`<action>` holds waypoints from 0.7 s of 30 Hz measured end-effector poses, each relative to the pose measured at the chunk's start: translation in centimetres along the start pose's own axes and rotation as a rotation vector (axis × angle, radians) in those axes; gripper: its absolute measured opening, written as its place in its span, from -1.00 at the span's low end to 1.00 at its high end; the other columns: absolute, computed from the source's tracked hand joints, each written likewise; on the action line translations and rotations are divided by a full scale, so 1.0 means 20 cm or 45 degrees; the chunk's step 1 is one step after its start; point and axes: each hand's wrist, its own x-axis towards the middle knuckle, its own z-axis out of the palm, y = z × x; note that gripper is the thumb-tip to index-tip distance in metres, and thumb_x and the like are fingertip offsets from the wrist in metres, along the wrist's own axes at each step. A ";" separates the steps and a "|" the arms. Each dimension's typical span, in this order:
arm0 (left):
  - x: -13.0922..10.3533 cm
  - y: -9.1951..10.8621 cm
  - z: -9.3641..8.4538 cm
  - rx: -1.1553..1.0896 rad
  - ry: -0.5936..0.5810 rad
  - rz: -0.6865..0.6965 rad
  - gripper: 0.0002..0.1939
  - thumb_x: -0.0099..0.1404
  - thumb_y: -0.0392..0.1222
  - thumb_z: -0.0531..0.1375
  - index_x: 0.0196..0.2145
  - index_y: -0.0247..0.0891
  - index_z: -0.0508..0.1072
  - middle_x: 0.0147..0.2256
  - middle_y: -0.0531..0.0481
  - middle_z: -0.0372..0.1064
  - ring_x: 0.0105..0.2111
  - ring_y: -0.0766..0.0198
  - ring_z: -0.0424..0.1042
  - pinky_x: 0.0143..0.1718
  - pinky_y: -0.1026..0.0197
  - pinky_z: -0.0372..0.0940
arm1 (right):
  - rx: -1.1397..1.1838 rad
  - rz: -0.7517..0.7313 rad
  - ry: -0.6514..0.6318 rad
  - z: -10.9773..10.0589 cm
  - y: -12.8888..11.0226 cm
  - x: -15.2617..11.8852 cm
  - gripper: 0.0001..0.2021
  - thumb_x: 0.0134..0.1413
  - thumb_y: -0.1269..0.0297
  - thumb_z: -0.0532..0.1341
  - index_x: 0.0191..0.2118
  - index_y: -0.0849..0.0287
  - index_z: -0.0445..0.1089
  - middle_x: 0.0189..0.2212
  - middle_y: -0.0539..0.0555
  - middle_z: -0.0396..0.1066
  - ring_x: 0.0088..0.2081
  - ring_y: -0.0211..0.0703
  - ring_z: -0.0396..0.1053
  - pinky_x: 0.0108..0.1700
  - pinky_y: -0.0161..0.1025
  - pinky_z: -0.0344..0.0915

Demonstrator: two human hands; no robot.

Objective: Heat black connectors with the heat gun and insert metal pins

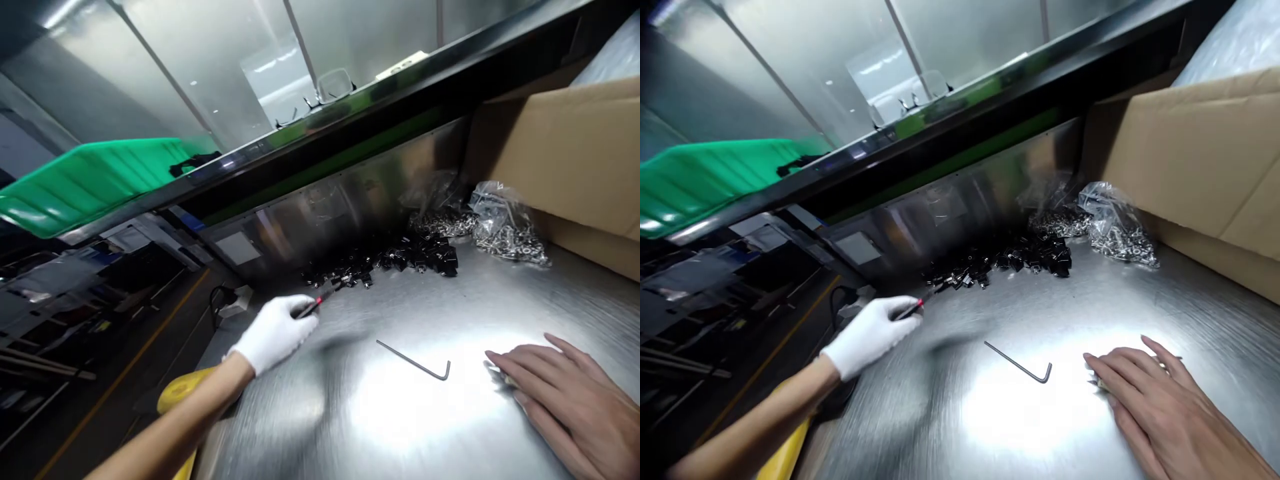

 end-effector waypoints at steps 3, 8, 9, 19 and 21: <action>-0.31 0.00 0.13 -0.569 -0.285 -0.042 -0.84 0.24 -0.10 0.15 -0.42 -0.24 0.36 -0.53 0.13 0.22 -0.50 0.32 0.20 -0.45 0.26 0.11 | 0.003 -0.102 -0.079 -0.03 -0.07 0.06 -0.39 0.19 0.10 0.25 0.35 -0.15 0.20 0.24 0.02 0.36 0.23 0.19 0.30 0.34 0.36 0.03; -0.65 0.00 0.35 -1.185 -0.695 -0.118 -0.89 0.16 -0.18 0.17 -0.41 -0.27 0.36 -0.52 0.09 0.23 -0.48 0.31 0.19 -0.41 0.24 0.11 | 0.812 0.183 -0.353 -0.17 -0.54 0.24 -0.34 0.29 0.10 0.25 0.41 -0.26 0.00 0.32 -0.04 0.24 0.28 -0.09 0.26 0.27 -0.05 0.32; -0.69 -0.01 0.38 -1.245 -0.742 -0.115 -0.89 0.16 -0.17 0.17 -0.41 -0.28 0.35 -0.53 0.09 0.22 -0.49 0.32 0.17 -0.42 0.24 0.08 | 0.987 0.185 -0.398 -0.18 -0.63 0.28 -0.33 0.26 0.10 0.28 0.39 -0.28 0.02 0.31 -0.07 0.25 0.27 -0.11 0.26 0.28 -0.08 0.32; -0.88 -0.08 0.45 -1.355 -0.746 0.043 -0.88 0.20 -0.17 0.15 -0.33 -0.28 0.37 -0.41 0.03 0.25 -0.38 0.25 0.19 -0.30 0.19 0.12 | 1.628 0.264 -0.488 -0.07 -0.94 0.33 -0.71 0.29 0.27 0.28 0.10 -0.05 0.44 -0.01 -0.02 0.50 0.01 -0.21 0.48 0.11 -0.23 0.45; -0.89 -0.09 0.45 -1.279 -0.672 0.064 -0.91 0.21 -0.20 0.15 -0.32 -0.26 0.36 -0.38 0.05 0.22 -0.36 0.27 0.15 -0.31 0.20 0.11 | 1.583 0.268 -0.435 -0.07 -0.95 0.32 -0.70 0.29 0.30 0.28 0.10 -0.03 0.44 0.00 -0.01 0.49 0.02 -0.21 0.48 0.11 -0.23 0.45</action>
